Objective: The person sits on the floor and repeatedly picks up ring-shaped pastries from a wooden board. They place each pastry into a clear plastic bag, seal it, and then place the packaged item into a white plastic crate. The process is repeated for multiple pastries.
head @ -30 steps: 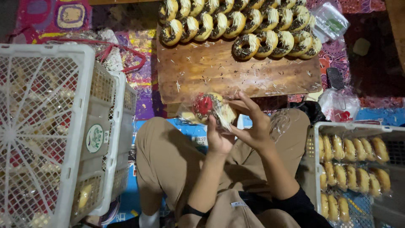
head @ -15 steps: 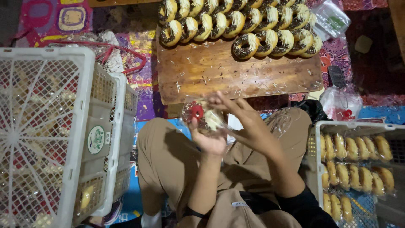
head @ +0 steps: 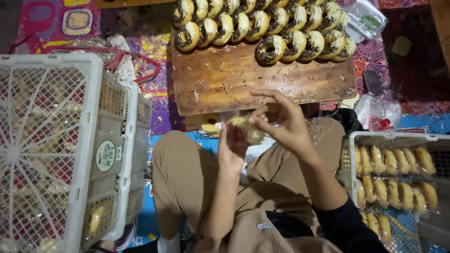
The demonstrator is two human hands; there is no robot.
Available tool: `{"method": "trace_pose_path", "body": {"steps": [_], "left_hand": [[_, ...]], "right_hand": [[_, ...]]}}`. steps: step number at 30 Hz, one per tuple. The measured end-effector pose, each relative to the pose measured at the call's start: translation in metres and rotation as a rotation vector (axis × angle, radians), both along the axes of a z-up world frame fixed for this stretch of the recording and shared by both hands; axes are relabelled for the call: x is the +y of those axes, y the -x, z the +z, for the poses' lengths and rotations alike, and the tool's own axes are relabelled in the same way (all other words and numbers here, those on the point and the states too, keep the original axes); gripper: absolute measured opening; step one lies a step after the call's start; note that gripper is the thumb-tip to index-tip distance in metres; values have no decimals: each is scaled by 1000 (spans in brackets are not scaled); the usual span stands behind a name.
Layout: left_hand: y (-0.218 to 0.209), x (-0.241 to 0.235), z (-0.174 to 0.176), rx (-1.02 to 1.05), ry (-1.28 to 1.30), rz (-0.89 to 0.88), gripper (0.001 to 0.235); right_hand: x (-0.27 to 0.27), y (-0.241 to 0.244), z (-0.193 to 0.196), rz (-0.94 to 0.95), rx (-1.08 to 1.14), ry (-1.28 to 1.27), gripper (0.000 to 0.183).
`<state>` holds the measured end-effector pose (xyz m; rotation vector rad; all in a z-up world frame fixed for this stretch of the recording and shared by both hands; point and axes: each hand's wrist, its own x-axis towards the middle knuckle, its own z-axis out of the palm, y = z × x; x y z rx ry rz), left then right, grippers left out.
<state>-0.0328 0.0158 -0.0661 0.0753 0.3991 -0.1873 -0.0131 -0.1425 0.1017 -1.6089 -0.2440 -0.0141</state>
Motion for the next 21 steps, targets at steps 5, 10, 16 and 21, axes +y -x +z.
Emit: {"method": "trace_pose_path", "body": {"steps": [5, 10, 16, 21], "left_hand": [[7, -16, -46, -5, -322, 30, 25], [14, -28, -40, -44, -258, 131, 24], [24, -22, 28, -239, -1149, 271, 41], [-8, 18, 105, -965, -1591, -58, 29]], "right_hand": [[1, -5, 18, -149, -110, 36, 51], [-4, 9, 27, 15, -196, 121, 73], [-15, 9, 36, 202, -185, 575, 68], [-38, 13, 55, 376, -126, 443, 55]]}}
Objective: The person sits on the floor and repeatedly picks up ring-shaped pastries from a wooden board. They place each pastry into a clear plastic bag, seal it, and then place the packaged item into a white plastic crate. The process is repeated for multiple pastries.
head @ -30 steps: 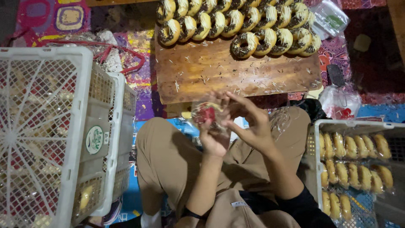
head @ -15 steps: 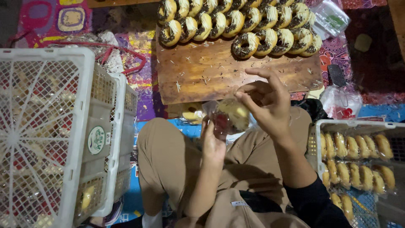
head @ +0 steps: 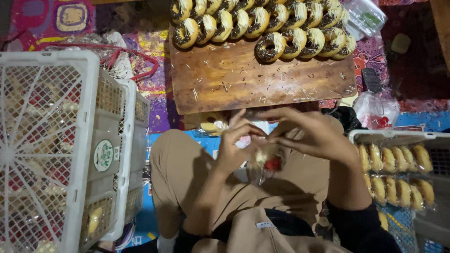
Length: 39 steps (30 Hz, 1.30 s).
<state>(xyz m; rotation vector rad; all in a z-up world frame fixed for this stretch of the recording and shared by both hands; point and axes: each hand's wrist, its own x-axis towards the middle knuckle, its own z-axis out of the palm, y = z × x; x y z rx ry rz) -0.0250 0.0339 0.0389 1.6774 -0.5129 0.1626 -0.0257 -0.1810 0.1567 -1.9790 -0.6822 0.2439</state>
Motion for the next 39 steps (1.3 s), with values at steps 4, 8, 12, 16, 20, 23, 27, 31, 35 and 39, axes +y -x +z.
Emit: {"method": "trace_pose_path", "body": {"steps": [4, 8, 12, 16, 20, 23, 27, 31, 35, 39], "left_hand": [[19, 27, 63, -392, -512, -11, 15], [35, 29, 103, -584, -509, 70, 22], [36, 33, 111, -654, -476, 94, 18], [47, 38, 111, -551, -498, 137, 25], [58, 53, 116, -411, -741, 110, 36], [64, 84, 108, -328, -586, 245, 24], [65, 99, 53, -73, -159, 402, 12], [64, 94, -10, 145, -219, 450, 6], [36, 106, -48, 279, 119, 560, 7], [34, 140, -59, 395, 285, 673, 10]], "right_hand": [[-11, 19, -6, -187, -133, -323, 40], [-1, 26, -24, -99, -82, -366, 26], [15, 21, -22, -138, -555, -61, 28], [29, 35, -25, -156, -892, 61, 26], [16, 27, -75, -229, -1232, 564, 23], [-25, -12, -120, -384, -802, 1075, 35], [-35, 1, -150, -194, -68, 892, 61], [32, 26, -152, 89, 4, -212, 62], [115, -1, -162, -314, 512, -680, 16], [151, -11, -178, -273, 201, -680, 18]]}}
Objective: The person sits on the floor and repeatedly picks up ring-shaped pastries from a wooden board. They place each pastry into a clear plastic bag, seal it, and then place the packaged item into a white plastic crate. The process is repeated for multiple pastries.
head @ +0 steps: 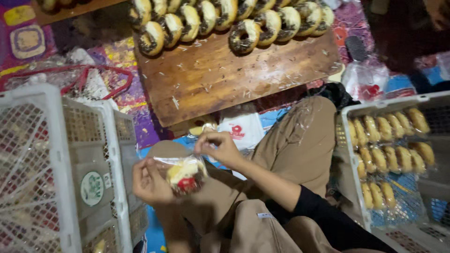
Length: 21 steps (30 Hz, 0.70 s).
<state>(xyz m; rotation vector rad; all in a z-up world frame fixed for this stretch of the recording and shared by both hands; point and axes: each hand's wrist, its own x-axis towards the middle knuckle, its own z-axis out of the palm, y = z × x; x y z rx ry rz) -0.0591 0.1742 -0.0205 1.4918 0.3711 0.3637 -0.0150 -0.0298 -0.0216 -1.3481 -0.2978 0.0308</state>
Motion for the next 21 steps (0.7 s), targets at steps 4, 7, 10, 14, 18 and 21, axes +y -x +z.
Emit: {"method": "trace_pose_path", "body": {"steps": [4, 7, 10, 14, 18, 21], "left_hand": [[17, 19, -15, 163, 26, -128, 18], [23, 26, -26, 197, -143, -89, 21], [18, 31, -38, 263, -140, -71, 28], [8, 44, -55, 108, -196, 100, 21], [18, 52, -85, 111, -573, 189, 19], [42, 48, -106, 224, -894, 179, 23]], "right_hand": [[4, 16, -15, 145, -300, -89, 34], [16, 28, -20, 254, 153, 6, 34], [34, 28, -21, 183, 438, 333, 35], [55, 15, -33, -155, 192, 377, 25], [68, 17, -80, -281, 139, 86, 21], [80, 40, -133, -245, 433, 109, 21]]}}
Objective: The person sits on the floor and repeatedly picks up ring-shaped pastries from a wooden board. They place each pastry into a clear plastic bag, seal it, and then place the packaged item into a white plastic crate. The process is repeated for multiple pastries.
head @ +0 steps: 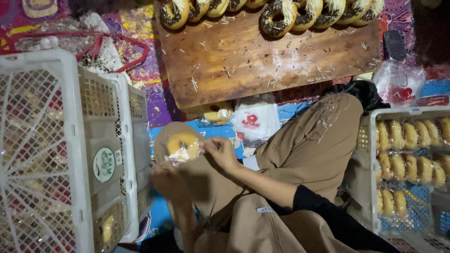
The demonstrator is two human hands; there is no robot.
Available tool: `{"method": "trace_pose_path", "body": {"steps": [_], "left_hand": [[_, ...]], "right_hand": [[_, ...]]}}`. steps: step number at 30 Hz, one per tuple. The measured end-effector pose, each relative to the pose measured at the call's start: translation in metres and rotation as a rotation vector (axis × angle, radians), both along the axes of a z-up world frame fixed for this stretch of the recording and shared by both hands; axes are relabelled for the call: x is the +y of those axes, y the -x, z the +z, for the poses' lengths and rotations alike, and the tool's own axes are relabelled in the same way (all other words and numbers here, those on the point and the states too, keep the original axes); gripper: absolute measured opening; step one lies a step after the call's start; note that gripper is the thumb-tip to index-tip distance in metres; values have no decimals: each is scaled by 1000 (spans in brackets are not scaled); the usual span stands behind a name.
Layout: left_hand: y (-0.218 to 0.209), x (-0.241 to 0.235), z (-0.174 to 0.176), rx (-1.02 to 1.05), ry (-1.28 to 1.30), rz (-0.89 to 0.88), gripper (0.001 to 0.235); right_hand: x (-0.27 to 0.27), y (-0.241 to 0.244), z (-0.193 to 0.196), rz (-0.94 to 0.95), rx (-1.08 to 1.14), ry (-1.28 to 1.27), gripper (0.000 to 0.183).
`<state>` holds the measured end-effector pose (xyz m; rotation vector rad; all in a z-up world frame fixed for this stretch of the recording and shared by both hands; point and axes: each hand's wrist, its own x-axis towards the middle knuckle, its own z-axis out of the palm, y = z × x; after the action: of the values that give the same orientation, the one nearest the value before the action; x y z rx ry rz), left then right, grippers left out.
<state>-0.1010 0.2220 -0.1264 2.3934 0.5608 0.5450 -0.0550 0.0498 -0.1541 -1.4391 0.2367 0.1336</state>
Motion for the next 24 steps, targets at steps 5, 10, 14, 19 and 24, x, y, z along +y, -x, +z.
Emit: {"method": "trace_pose_path", "body": {"steps": [5, 10, 14, 19, 24], "left_hand": [[18, 6, -22, 94, 212, 42, 24], [-66, -28, -70, -30, 749, -92, 25], [-127, -76, -103, -59, 672, -59, 28], [-123, -104, -67, -37, 303, -44, 34], [-108, -120, -13, -199, -246, -162, 35]], "right_hand": [[-41, 12, -84, -73, 356, 62, 22], [-181, -78, -124, 37, -121, 831, 39], [-216, -105, -136, 558, -206, 1448, 24], [-207, -116, -151, 460, -310, 1424, 23], [-215, -131, -123, 540, -264, 1103, 43]]}}
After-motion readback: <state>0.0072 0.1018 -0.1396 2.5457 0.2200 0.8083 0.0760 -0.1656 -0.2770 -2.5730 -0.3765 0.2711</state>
